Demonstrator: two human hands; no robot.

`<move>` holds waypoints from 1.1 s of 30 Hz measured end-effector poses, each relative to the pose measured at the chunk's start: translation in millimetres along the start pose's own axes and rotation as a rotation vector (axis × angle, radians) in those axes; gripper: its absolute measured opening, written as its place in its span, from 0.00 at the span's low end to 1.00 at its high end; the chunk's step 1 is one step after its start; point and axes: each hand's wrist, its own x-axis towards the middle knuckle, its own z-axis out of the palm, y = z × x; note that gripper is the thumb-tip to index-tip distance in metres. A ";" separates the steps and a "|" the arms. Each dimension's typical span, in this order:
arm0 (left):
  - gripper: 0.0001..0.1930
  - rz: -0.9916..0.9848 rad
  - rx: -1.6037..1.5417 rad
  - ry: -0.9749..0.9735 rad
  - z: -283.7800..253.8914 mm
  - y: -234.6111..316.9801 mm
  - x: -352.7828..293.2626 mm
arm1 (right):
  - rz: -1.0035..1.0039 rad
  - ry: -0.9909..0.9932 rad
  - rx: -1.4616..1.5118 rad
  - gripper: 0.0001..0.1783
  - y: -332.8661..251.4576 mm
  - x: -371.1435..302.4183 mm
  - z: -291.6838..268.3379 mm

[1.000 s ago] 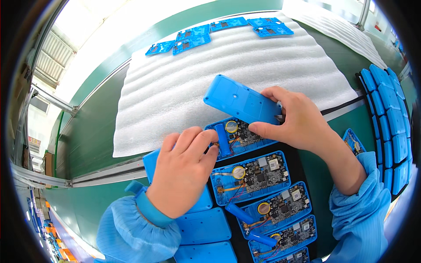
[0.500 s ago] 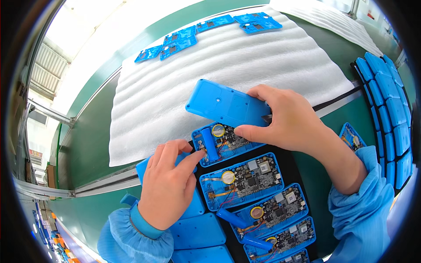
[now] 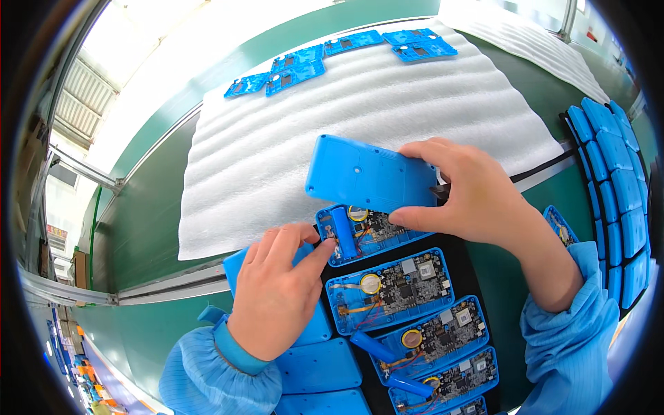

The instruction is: The person connects a battery to a circuit board inside a blue plastic casing and then presses a blue cover onto the device. They then repeat the process by connecting the battery and fitting the cover on a second device.

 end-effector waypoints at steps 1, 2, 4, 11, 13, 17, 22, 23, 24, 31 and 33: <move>0.19 -0.004 -0.007 0.002 -1.4 0.5 0.1 | -0.049 0.000 -0.011 0.33 -0.5 -0.3 -2.4; 0.19 -0.006 -0.006 0.004 -4.8 -0.1 -0.3 | -0.098 0.000 -0.021 0.33 -1.4 -0.4 -5.0; 0.17 -0.043 -0.102 0.048 -12.6 -2.3 -0.9 | -0.142 -0.038 -0.057 0.33 -2.0 -1.1 -12.7; 0.13 -0.231 -0.235 0.210 -18.8 -2.9 9.4 | -0.324 -0.134 -0.140 0.35 -4.7 -3.0 -9.8; 0.16 -0.159 -0.260 0.197 -10.4 -4.0 13.4 | -0.326 -0.126 -0.145 0.35 -3.7 -3.0 -9.8; 0.18 -0.170 -0.303 0.154 -3.4 -4.2 19.4 | -0.338 -0.111 -0.153 0.35 2.8 -4.2 -5.7; 0.28 -0.100 -0.249 -0.044 -5.2 -10.9 18.9 | -0.315 -0.119 -0.176 0.36 -4.3 -3.1 -6.7; 0.28 -0.103 -0.246 -0.044 -5.0 -12.1 21.0 | -0.313 -0.120 -0.180 0.37 -4.9 -2.9 -6.4; 0.30 -0.099 -0.351 -0.081 -1.9 -14.5 25.9 | -0.309 -0.122 -0.181 0.37 -3.2 -3.2 -6.0; 0.33 -0.200 -0.445 -0.204 -1.8 -10.6 34.3 | -0.283 -0.127 -0.190 0.36 2.0 -6.3 -4.4; 0.33 -0.189 -0.431 -0.191 -0.1 -12.9 32.9 | -0.284 -0.130 -0.199 0.36 0.5 -6.3 -4.5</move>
